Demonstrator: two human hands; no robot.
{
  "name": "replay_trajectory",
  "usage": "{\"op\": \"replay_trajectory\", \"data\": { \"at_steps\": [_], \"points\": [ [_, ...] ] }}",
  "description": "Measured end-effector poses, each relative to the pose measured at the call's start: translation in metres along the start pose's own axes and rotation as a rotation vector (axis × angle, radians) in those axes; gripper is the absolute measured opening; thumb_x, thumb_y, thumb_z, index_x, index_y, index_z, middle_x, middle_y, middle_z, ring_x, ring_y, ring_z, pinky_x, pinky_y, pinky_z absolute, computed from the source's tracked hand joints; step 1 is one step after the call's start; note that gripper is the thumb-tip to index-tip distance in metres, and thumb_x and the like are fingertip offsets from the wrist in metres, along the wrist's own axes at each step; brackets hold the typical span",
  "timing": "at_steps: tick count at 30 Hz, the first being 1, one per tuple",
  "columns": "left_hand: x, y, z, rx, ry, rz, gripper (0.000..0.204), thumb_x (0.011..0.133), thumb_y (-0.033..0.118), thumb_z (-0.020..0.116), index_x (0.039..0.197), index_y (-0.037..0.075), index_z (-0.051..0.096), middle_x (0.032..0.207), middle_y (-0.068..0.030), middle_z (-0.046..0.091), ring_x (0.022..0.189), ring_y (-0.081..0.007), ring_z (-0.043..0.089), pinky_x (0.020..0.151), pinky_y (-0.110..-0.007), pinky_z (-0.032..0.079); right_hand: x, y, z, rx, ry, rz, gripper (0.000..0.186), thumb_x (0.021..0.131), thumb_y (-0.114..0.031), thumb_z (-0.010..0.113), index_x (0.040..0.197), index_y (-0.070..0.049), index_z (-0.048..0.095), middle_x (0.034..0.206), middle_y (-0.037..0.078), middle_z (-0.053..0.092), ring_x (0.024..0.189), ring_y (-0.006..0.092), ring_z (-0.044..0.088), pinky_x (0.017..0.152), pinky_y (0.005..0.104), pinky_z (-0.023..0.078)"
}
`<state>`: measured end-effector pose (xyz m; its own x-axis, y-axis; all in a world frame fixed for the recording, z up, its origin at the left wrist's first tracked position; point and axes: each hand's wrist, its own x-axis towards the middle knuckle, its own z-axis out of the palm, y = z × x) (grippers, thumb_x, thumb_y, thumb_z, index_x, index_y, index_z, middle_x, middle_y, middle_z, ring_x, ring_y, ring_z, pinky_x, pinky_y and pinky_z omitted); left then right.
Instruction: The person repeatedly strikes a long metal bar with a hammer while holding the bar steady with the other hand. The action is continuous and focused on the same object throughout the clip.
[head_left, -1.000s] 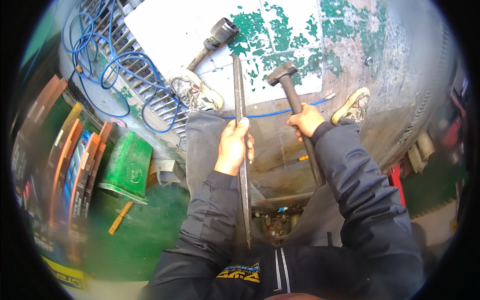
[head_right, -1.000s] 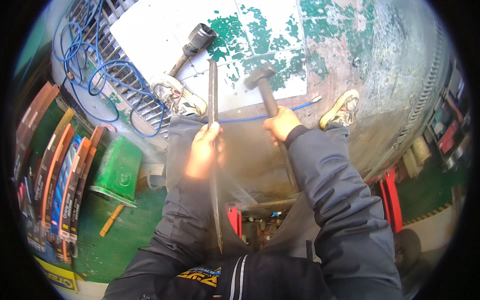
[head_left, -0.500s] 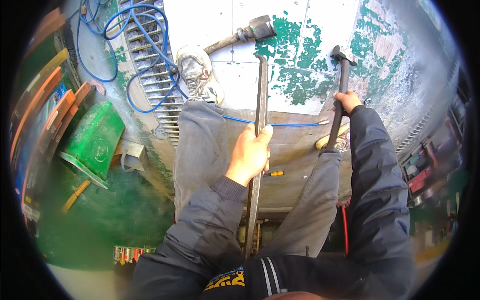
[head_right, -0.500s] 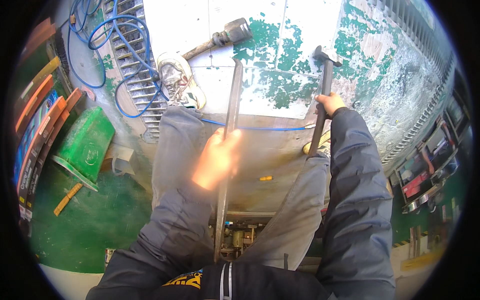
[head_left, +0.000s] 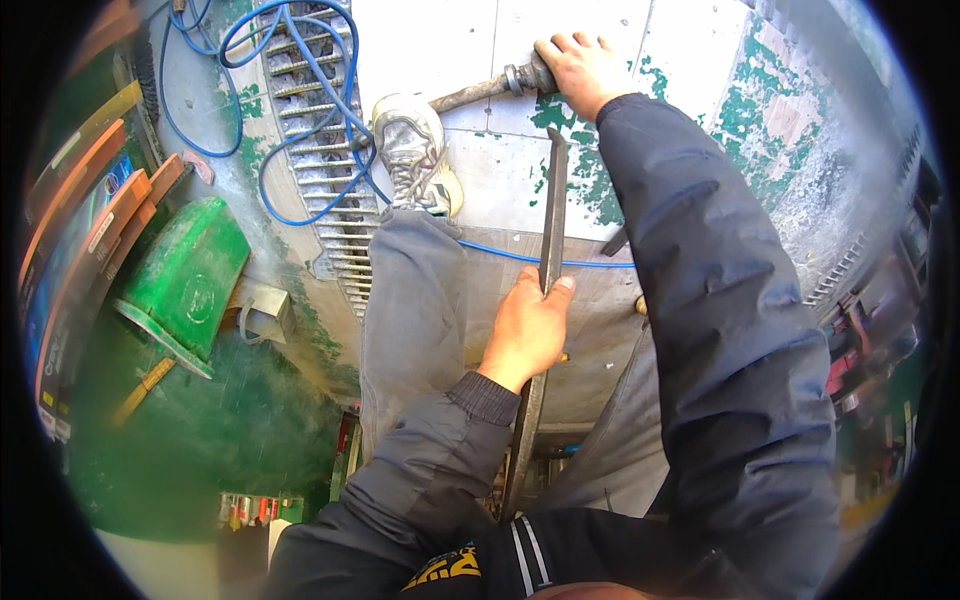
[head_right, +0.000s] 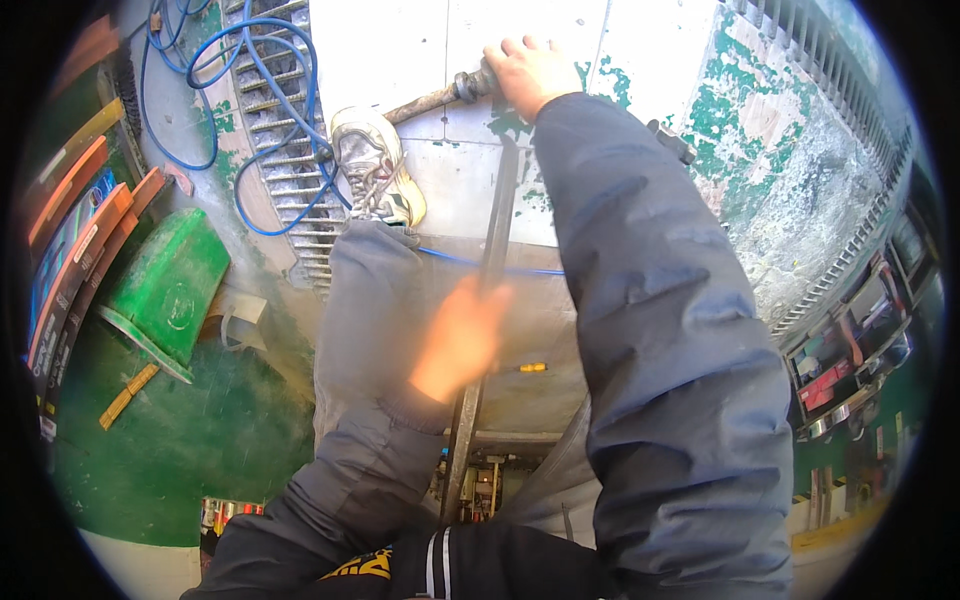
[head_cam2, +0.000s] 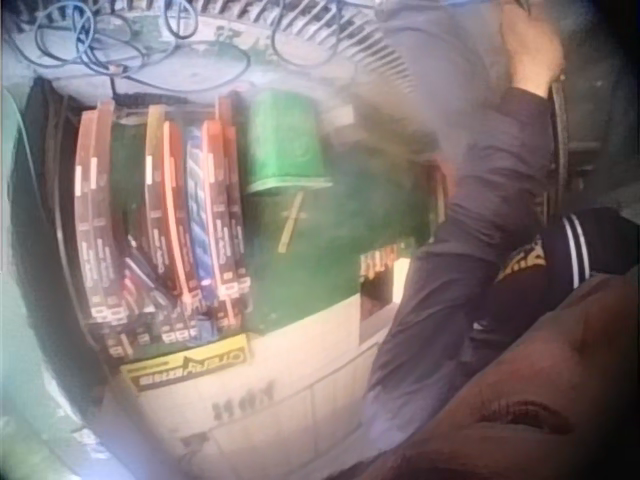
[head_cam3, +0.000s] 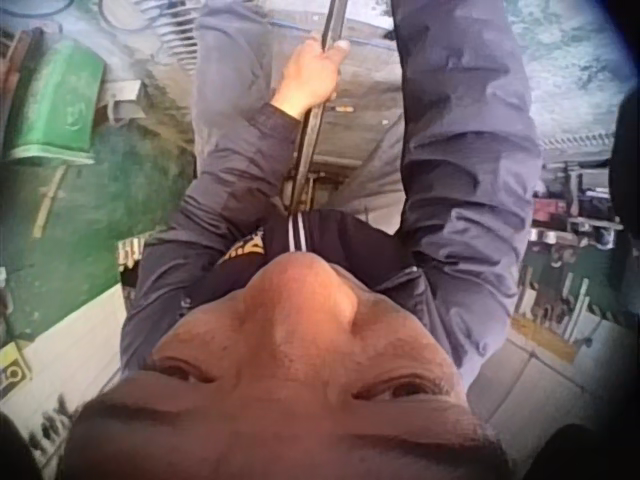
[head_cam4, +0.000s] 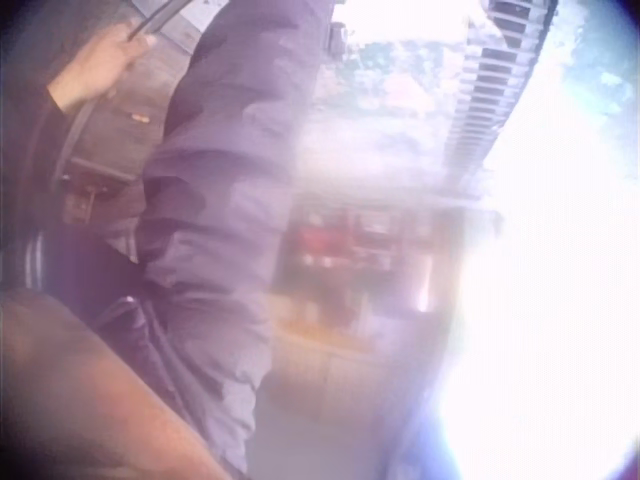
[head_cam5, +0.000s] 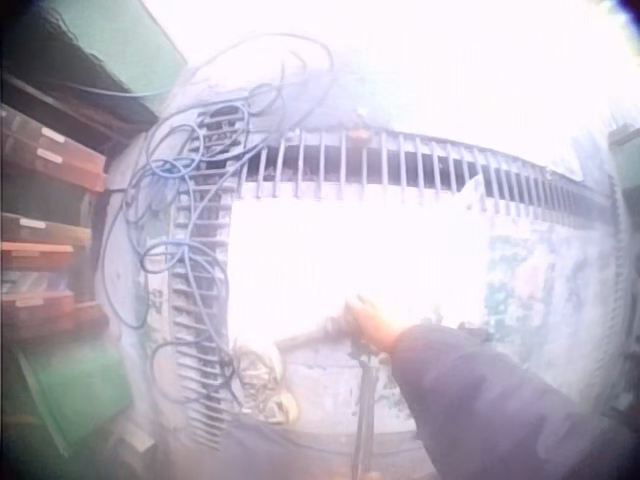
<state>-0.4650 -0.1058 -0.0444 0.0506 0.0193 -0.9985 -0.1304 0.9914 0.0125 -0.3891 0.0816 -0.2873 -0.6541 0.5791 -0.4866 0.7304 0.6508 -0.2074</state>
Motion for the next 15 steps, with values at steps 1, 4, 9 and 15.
{"op": "replay_trajectory", "data": {
  "at_steps": [1,4,9,15],
  "points": [
    [-0.001,-0.001,0.003,-0.006,-0.020,-0.017,0.039,0.106,0.032,0.058,0.111,-0.007,0.054,0.073,-0.0166,0.065,0.056,-0.0276,0.067,0.052,-0.043,0.055,-0.008,0.005,0.006,0.019,0.014,-0.051,0.059,0.089,-0.005,0.070,0.145,-0.019,0.054,0.135,0.007,0.061,0.134,0.0304,0.054,0.118,0.0533,0.037],
    [0.000,-0.006,0.016,0.006,-0.029,-0.015,0.041,0.106,0.032,0.058,0.113,-0.007,0.052,0.070,-0.0138,0.062,0.054,-0.0252,0.066,0.050,-0.041,0.054,-0.043,0.022,0.021,0.011,-0.025,-0.044,0.054,0.091,-0.007,0.066,0.143,-0.018,0.056,0.130,0.006,0.064,0.130,0.0299,0.056,0.117,0.0543,0.036],
    [-0.001,-0.021,0.043,0.108,-0.077,-0.025,0.043,0.107,0.033,0.058,0.115,-0.008,0.050,0.064,-0.0091,0.059,0.049,-0.0215,0.063,0.048,-0.039,0.051,-0.113,0.080,0.036,-0.041,-0.035,0.091,0.056,0.093,-0.006,0.062,0.147,-0.021,0.055,0.133,0.004,0.063,0.133,0.0294,0.052,0.121,0.0543,0.033],
    [0.005,-0.038,0.084,0.245,-0.119,-0.079,0.040,0.108,0.031,0.058,0.117,-0.008,0.049,0.061,-0.0041,0.055,0.044,-0.0176,0.057,0.045,-0.035,0.049,-0.189,0.153,0.062,-0.098,0.178,0.215,0.046,0.094,-0.011,0.061,0.140,-0.019,0.058,0.133,0.006,0.062,0.134,0.0306,0.052,0.116,0.0574,0.037]
  ]
}}
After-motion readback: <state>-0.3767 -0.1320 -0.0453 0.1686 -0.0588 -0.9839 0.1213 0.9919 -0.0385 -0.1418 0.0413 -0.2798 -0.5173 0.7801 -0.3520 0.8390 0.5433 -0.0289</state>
